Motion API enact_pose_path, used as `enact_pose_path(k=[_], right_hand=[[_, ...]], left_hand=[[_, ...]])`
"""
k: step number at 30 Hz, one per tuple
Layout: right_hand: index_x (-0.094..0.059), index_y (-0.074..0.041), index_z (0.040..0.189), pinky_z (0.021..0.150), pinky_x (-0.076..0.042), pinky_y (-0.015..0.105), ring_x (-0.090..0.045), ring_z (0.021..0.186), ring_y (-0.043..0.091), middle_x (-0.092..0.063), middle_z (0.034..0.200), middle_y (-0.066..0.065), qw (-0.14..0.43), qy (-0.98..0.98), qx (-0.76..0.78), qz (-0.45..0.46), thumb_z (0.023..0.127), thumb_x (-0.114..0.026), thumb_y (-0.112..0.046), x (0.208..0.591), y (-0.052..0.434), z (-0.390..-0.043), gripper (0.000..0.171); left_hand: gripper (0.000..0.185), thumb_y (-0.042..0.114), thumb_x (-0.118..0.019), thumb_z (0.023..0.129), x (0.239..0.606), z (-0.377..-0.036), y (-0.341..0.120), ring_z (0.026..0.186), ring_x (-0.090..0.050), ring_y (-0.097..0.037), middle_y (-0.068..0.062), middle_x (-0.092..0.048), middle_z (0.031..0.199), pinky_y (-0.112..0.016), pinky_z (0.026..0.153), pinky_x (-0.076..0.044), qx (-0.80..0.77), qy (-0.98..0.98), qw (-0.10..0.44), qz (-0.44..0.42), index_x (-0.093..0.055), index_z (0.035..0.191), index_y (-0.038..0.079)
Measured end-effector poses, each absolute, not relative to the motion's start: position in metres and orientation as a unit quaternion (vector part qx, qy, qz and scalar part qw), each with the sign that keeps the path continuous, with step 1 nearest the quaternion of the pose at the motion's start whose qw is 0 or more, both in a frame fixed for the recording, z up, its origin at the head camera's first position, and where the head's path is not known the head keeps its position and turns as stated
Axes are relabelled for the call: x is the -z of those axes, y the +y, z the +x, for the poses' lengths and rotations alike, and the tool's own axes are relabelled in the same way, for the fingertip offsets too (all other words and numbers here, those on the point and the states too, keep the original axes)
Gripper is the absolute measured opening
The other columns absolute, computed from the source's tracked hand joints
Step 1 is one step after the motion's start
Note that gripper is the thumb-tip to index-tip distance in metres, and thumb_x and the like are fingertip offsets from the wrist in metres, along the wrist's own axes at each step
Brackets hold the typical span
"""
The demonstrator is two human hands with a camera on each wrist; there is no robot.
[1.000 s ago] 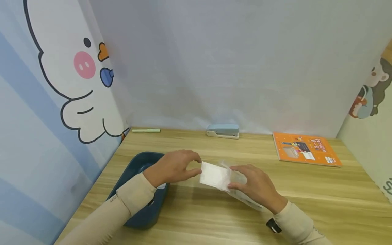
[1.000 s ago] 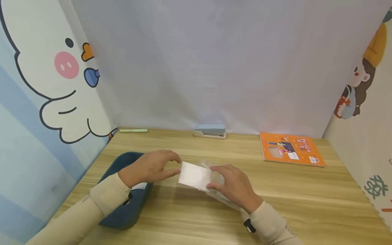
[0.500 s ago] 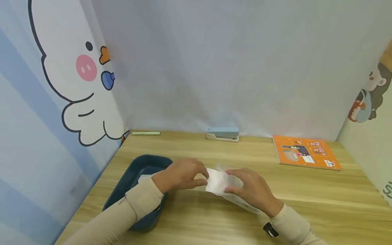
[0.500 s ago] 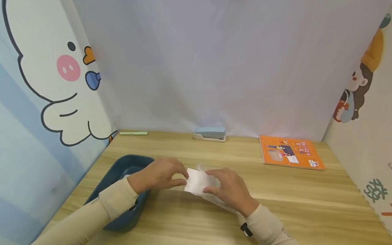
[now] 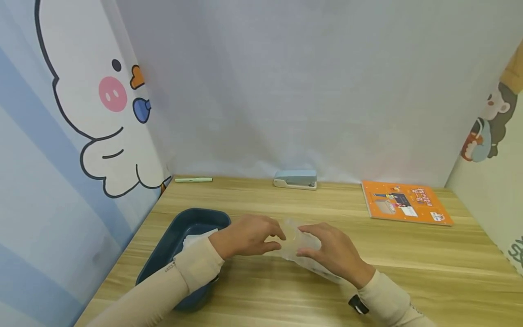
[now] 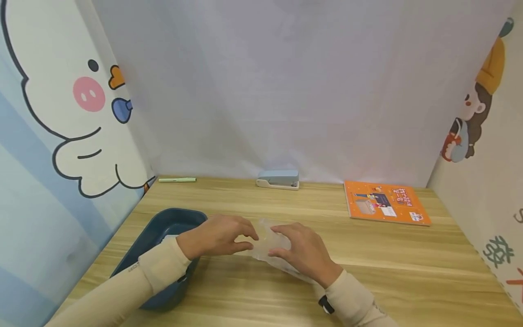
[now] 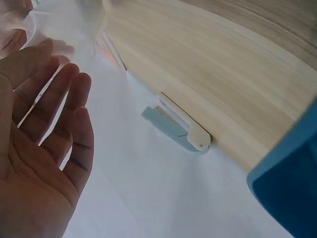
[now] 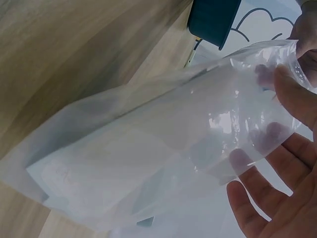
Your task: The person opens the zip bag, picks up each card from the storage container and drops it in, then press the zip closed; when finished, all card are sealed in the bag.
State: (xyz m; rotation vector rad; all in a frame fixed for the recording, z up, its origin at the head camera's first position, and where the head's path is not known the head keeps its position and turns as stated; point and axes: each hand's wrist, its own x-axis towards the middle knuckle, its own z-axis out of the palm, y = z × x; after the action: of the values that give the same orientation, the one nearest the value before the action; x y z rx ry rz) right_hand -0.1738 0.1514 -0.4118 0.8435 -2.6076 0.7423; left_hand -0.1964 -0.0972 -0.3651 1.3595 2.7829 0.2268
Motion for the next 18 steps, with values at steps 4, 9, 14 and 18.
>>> enact_pose_path(k=[4,9,14,18], right_hand=[[-0.073,-0.012,0.121,0.079,-0.056,0.041,-0.068,0.102,0.023,-0.072,0.115,0.004,0.155,-0.907,-0.255,0.296,0.074,-0.089,-0.036,0.412,0.153,-0.175,0.054],[-0.073,-0.013,0.121,0.081,-0.055,0.041,-0.067,0.104,0.023,-0.071,0.117,0.003,0.166,-0.903,-0.259,0.299,0.075,-0.088,-0.037,0.411,0.155,-0.178,0.055],[-0.073,-0.013,0.121,0.083,-0.055,0.041,-0.067,0.104,0.021,-0.071,0.117,0.001,0.169,-0.899,-0.264,0.305,0.075,-0.087,-0.039,0.412,0.156,-0.177,0.054],[-0.073,-0.013,0.120,0.083,-0.055,0.040,-0.067,0.104,0.021,-0.071,0.117,0.001,0.172,-0.899,-0.266,0.303,0.075,-0.087,-0.038,0.413,0.157,-0.176,0.054]], left_hand=[[0.022,0.030,-0.072,0.096,0.364,-0.197,-0.104,0.097,-0.066,-0.010,0.004,-0.071,0.113,-0.029,0.080,-0.054,-0.067,0.900,0.021,0.430,-0.077,0.114,0.017],[0.023,0.029,-0.073,0.095,0.363,-0.200,-0.114,0.102,-0.066,-0.014,0.003,-0.071,0.116,-0.033,0.084,-0.054,-0.055,0.908,0.019,0.414,-0.077,0.114,0.017],[0.025,0.028,-0.075,0.093,0.369,-0.199,-0.128,0.106,-0.066,-0.018,0.002,-0.070,0.117,-0.037,0.089,-0.053,-0.052,0.916,0.005,0.397,-0.077,0.114,0.016],[0.029,0.032,-0.078,0.090,0.373,-0.196,-0.142,0.103,-0.066,-0.019,0.001,-0.069,0.117,-0.040,0.087,-0.054,-0.043,0.931,-0.005,0.363,-0.076,0.115,0.017]])
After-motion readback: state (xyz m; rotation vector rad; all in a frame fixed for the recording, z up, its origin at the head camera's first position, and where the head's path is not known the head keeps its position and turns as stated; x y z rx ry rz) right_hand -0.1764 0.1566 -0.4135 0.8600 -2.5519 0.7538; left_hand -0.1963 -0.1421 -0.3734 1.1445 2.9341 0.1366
